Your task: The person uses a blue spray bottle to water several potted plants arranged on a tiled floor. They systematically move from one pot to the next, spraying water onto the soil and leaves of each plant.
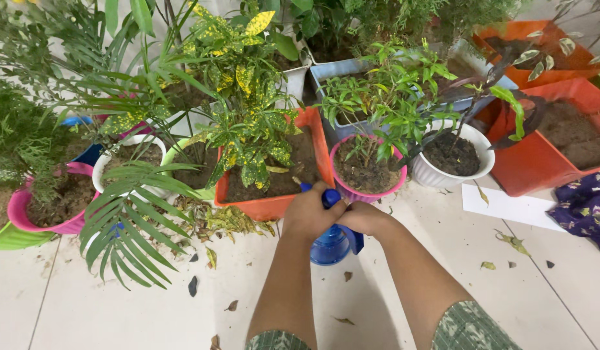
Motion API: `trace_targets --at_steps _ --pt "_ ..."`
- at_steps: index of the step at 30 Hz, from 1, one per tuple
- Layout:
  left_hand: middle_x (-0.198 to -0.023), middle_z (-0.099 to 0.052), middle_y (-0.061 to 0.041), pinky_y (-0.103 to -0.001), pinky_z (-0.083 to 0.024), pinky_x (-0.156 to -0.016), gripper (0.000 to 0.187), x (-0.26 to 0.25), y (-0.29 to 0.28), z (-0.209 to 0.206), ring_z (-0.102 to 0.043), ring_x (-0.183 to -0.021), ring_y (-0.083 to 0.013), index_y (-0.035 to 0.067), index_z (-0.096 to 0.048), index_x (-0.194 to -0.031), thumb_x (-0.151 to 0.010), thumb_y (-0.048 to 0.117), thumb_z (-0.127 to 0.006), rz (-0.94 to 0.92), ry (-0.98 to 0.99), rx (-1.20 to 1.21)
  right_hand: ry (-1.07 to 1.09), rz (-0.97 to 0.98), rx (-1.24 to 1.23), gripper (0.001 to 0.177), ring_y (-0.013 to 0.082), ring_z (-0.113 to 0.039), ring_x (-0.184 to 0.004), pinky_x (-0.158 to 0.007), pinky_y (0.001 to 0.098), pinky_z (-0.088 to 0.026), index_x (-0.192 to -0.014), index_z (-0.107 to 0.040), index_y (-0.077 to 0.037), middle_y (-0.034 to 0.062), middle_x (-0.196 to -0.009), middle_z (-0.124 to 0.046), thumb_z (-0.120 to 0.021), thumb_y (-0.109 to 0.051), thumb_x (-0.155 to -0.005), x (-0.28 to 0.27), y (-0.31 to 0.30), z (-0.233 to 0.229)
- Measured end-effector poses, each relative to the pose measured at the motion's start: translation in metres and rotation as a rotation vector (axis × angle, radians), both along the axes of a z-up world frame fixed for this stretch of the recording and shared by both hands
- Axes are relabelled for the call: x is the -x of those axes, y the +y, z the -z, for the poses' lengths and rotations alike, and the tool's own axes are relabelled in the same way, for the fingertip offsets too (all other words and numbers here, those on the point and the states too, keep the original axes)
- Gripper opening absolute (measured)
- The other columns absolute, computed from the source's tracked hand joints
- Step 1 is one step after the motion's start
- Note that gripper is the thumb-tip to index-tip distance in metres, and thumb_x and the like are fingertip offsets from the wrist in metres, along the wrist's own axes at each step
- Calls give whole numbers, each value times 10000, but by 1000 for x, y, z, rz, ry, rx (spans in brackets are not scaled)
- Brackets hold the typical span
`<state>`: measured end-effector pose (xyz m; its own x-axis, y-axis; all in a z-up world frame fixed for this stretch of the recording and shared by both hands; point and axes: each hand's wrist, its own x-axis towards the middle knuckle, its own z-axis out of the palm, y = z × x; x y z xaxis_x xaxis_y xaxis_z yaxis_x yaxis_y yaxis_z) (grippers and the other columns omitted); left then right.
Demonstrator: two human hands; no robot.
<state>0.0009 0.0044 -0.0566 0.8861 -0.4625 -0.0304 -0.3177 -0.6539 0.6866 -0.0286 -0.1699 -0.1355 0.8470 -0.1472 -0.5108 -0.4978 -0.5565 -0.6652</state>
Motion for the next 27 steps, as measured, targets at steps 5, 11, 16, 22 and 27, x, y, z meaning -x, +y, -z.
trace_targets --at_steps 5,11,16,22,27 --pt "-959 -754 -200 -469 -550 -844 651 0 4 -2 -730 -949 -368 93 -691 -1068 -738 654 -704 -22 18 96 53 124 -223 397 146 -712 -841 -794 379 -549 -1008 -765 -94 59 -940 -768 -714 -371 -730 10 17 -29" --pt "-973 -741 -231 -495 -534 -885 657 -9 8 -12 -706 -1005 -414 87 -675 -1126 -914 688 -510 -266 -8 305 86 268 -411 473 139 -719 -782 -807 360 -571 -1051 -748 -145 16 -900 -769 -623 -554 -851 5 32 -58" --pt "-1065 -716 -252 -536 -526 -878 655 15 3 -57 -699 -1017 -440 56 -526 -1241 -945 637 -461 -544 53 99 -120 440 -625 574 204 -692 -832 -817 407 -550 -1149 -726 -79 94 -1000 -746 -601 -578 -895 2 45 -77" --pt "-1223 -683 -249 -505 -526 -955 807 41 3 -90 -676 -1151 -391 15 -552 -1260 -890 727 -465 -538 295 -44 -433 703 -698 727 185 -648 -1126 -983 340 -473 -1305 -673 -74 88 -1276 -689 -589 -646 -864 15 86 -110" --pt "-1287 -661 -296 -471 -463 -1061 1004 24 30 -60 -612 -1273 -391 -45 -698 -1231 -813 836 -456 -498 485 126 -399 648 -599 860 198 -654 -1096 -997 334 -461 -1238 -718 29 160 -1248 -722 -553 -716 -841 26 131 -118"
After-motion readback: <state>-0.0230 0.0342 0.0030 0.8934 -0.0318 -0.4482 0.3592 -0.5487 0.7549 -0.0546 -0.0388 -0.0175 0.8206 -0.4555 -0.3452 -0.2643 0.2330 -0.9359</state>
